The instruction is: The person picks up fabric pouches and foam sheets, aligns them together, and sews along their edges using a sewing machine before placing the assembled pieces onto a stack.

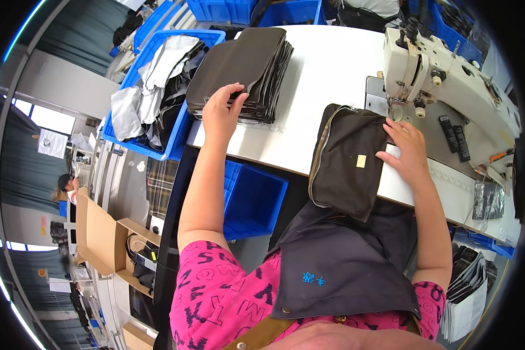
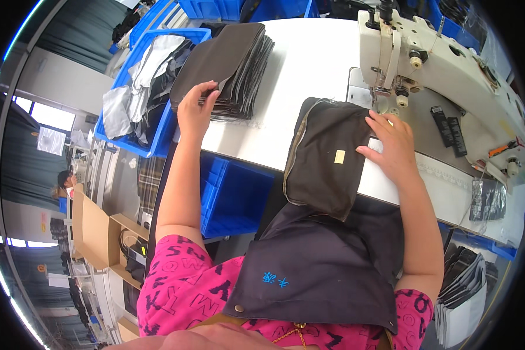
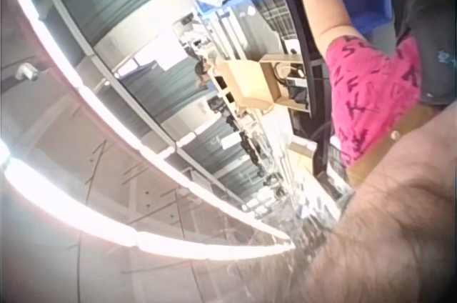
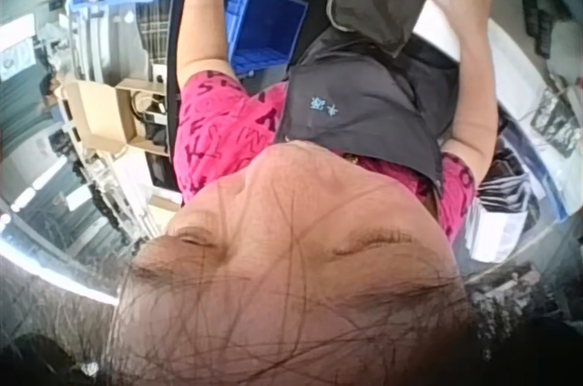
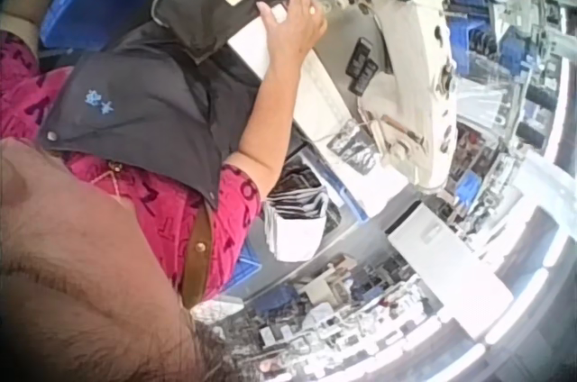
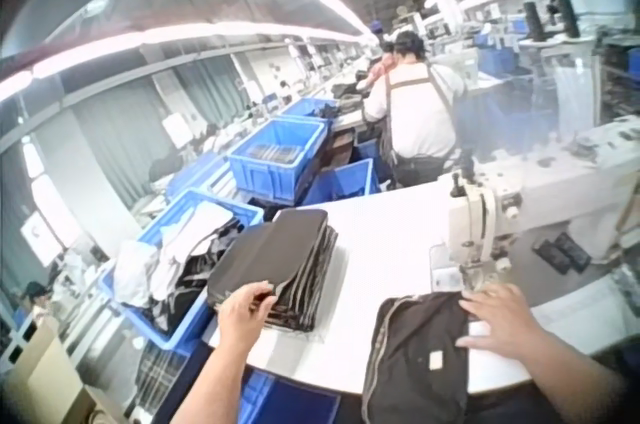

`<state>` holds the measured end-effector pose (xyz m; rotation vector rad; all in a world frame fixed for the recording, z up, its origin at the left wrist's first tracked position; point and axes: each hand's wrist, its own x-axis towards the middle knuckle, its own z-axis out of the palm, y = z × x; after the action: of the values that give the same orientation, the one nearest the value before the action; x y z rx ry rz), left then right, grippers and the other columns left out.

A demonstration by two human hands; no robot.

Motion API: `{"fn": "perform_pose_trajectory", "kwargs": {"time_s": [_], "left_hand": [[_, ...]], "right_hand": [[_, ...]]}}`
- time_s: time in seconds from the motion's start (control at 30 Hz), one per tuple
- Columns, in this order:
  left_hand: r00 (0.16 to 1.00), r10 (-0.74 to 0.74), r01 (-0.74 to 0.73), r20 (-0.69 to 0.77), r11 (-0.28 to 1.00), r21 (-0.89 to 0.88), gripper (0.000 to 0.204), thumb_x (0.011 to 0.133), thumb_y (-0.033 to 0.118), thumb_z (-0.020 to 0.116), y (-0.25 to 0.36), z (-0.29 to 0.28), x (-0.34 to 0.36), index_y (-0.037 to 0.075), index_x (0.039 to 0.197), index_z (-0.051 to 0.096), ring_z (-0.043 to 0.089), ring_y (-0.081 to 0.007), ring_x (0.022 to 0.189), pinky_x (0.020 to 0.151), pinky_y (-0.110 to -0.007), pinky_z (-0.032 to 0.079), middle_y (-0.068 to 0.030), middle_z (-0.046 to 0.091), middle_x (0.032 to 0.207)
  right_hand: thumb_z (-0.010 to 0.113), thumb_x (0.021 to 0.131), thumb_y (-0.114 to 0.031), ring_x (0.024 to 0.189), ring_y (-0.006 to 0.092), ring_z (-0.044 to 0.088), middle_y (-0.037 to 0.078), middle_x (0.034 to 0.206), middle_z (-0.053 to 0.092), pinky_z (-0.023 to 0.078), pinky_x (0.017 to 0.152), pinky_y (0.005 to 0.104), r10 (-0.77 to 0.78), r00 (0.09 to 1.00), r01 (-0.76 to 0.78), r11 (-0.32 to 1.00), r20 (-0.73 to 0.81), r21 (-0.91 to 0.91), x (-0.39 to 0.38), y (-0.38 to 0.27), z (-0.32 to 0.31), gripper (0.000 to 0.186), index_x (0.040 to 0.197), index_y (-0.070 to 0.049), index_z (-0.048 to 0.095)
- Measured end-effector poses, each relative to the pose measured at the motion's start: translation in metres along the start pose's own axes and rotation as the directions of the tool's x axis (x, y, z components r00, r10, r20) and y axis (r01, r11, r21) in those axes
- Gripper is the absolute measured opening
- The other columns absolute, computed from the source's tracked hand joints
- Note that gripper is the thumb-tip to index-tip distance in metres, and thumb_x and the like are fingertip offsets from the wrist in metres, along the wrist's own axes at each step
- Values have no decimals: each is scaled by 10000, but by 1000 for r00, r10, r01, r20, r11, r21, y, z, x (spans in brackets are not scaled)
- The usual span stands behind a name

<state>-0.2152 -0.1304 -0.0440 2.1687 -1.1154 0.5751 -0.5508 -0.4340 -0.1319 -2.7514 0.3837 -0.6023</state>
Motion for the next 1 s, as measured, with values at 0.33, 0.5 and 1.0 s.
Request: {"fn": "perform_pose_trajectory", "kwargs": {"time_s": [0.33,0.5,1.0], "left_hand": [[930,-331,183,-160,794,-580,183,1098,162,593,-8,3,15,-1,1146,662,599,-119,988,912,-266,472,-44,673,1086],[731,-291,58,-617,928,-369,237,1131,201,523,-15,-36,44,-14,1213,583,553,-197,1067,969,-339,459,-102,588,1127],[934,319,-326,-163,945,-17,273,1091,247,537,134,-23,92,36,1223,648,663,-260,1095,962,-369,508,-145,702,1123]], "right_hand": [[855,809,-373,1363,294,520,52,1489,624,379,1149,463,45,999,-45,999,14,19,2,-7,-6,659,1351,-40,684],[845,825,-388,1374,291,513,45,1492,621,380,1155,465,20,1000,-20,999,-5,30,-4,-1,-1,642,1344,-45,689],[717,962,-365,1370,255,503,22,1497,605,388,1137,432,37,999,-40,997,-36,-69,-4,-2,7,501,1367,-75,669]]}}
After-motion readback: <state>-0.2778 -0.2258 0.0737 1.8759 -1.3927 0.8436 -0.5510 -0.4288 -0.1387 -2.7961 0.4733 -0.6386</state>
